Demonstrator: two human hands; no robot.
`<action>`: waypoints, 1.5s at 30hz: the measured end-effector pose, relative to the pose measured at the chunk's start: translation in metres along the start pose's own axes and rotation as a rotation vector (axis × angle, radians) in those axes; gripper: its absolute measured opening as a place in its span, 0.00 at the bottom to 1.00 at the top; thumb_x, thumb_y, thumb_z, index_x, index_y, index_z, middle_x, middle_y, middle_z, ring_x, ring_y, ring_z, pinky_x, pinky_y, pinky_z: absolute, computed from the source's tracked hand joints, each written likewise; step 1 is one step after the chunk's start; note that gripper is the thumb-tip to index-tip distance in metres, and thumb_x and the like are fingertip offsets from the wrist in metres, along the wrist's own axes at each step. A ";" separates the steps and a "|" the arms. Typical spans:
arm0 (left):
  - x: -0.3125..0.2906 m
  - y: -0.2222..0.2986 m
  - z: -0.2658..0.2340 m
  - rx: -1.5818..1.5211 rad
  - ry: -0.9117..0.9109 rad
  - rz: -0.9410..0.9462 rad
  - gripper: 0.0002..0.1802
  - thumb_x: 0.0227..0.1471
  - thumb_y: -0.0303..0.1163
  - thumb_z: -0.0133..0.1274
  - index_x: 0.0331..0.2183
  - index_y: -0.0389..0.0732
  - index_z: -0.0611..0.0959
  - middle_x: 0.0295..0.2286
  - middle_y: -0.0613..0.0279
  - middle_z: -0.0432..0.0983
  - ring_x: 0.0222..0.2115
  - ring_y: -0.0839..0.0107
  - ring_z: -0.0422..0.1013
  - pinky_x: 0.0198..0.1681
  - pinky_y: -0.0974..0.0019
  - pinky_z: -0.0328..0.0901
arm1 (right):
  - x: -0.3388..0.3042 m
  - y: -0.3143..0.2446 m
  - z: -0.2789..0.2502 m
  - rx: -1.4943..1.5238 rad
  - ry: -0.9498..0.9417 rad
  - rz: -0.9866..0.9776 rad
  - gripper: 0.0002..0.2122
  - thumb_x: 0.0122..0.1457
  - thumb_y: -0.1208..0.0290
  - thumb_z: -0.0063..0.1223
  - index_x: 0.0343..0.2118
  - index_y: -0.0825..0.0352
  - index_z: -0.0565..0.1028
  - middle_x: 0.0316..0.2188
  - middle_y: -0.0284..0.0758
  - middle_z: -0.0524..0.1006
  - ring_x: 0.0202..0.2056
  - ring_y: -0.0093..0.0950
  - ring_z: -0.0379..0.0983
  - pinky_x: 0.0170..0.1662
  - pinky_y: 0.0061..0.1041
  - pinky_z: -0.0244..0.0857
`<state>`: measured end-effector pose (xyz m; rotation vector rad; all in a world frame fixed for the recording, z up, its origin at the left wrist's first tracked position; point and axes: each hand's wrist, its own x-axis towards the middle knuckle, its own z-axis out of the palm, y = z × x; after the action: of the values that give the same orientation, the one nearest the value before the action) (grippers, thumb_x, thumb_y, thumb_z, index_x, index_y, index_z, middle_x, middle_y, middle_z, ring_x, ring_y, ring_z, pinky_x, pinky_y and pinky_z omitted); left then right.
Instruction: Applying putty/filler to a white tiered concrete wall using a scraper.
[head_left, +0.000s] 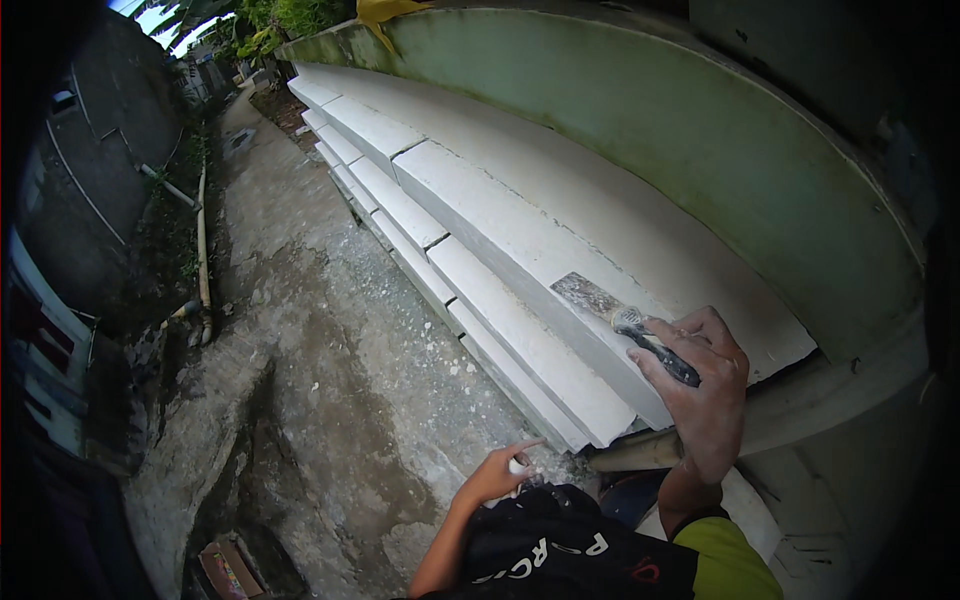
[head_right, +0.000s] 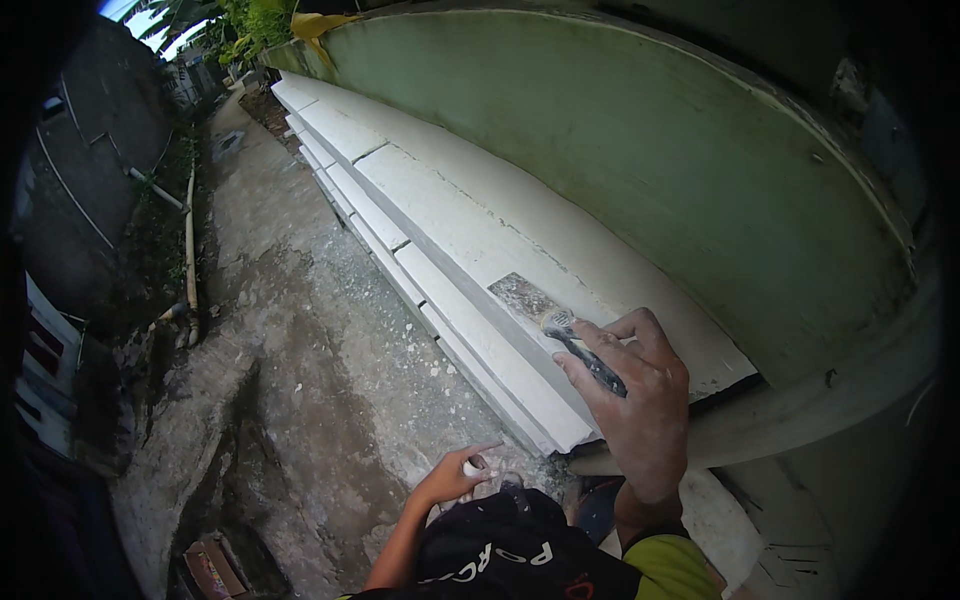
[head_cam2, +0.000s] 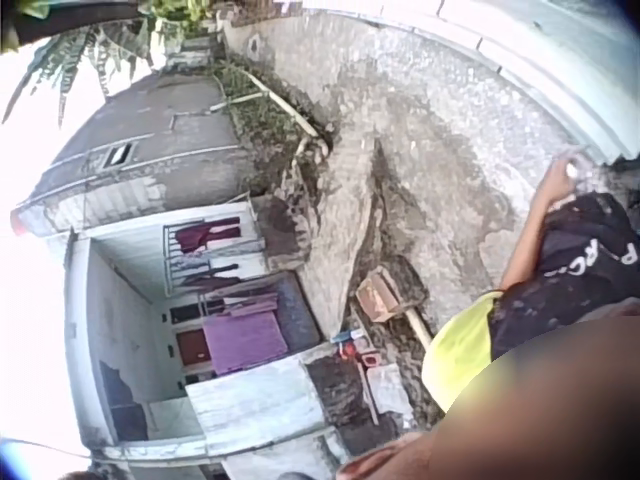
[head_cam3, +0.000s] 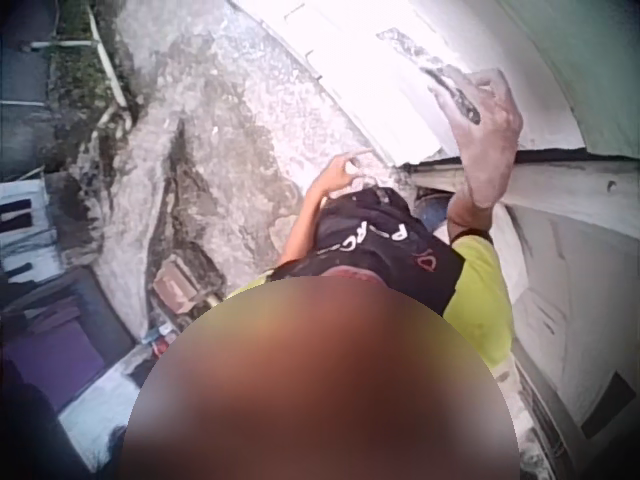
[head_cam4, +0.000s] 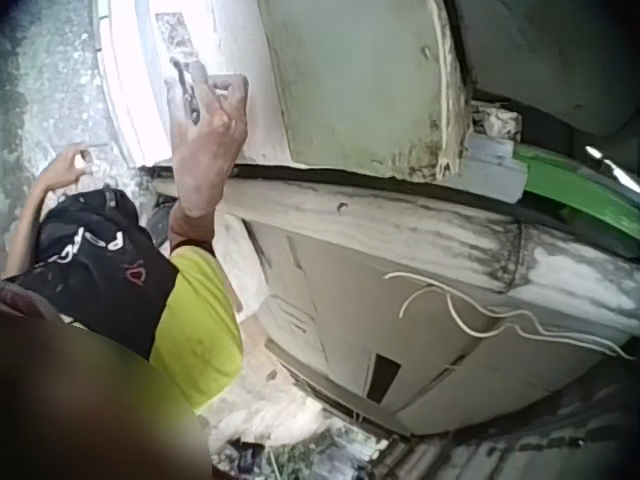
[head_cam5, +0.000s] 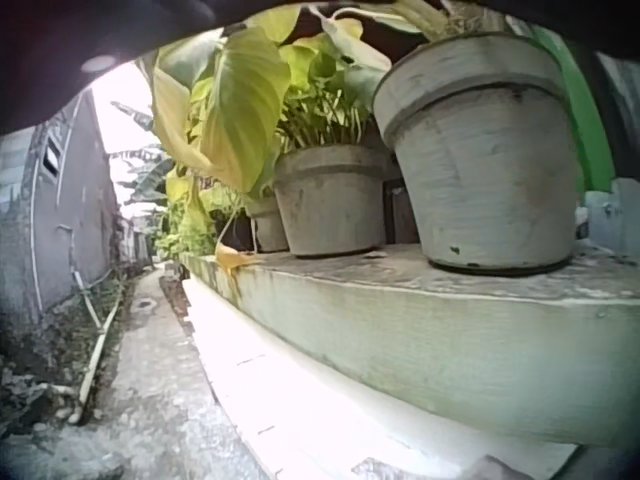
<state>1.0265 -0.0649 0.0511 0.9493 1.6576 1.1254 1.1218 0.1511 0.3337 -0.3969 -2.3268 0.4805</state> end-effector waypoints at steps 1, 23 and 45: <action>0.002 -0.012 0.002 -0.018 0.190 0.007 0.33 0.56 0.26 0.59 0.62 0.47 0.70 0.30 0.62 0.78 0.19 0.75 0.73 0.27 0.68 0.70 | 0.006 -0.004 -0.005 0.060 -0.058 0.101 0.14 0.50 0.72 0.67 0.41 0.68 0.84 0.34 0.38 0.77 0.33 0.33 0.77 0.38 0.32 0.70; 0.078 -0.077 -0.029 -2.107 0.630 0.338 0.14 0.69 0.39 0.42 0.51 0.44 0.68 0.34 0.54 0.72 0.29 0.68 0.70 0.29 0.68 0.71 | 0.037 0.013 0.019 -0.142 -0.395 -0.061 0.18 0.58 0.63 0.61 0.52 0.61 0.79 0.40 0.41 0.77 0.41 0.40 0.77 0.47 0.36 0.70; 0.117 0.033 -0.156 -1.692 0.518 0.028 0.08 0.64 0.38 0.41 0.43 0.49 0.71 0.27 0.69 0.68 0.22 0.73 0.65 0.22 0.67 0.64 | 0.098 -0.019 0.058 -0.171 -0.436 -0.040 0.14 0.59 0.64 0.58 0.47 0.60 0.83 0.37 0.40 0.79 0.36 0.39 0.76 0.46 0.35 0.68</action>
<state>0.8466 0.0103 0.0828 -0.4580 0.4634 2.2047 1.0097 0.1612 0.3611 -0.3515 -2.8050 0.3773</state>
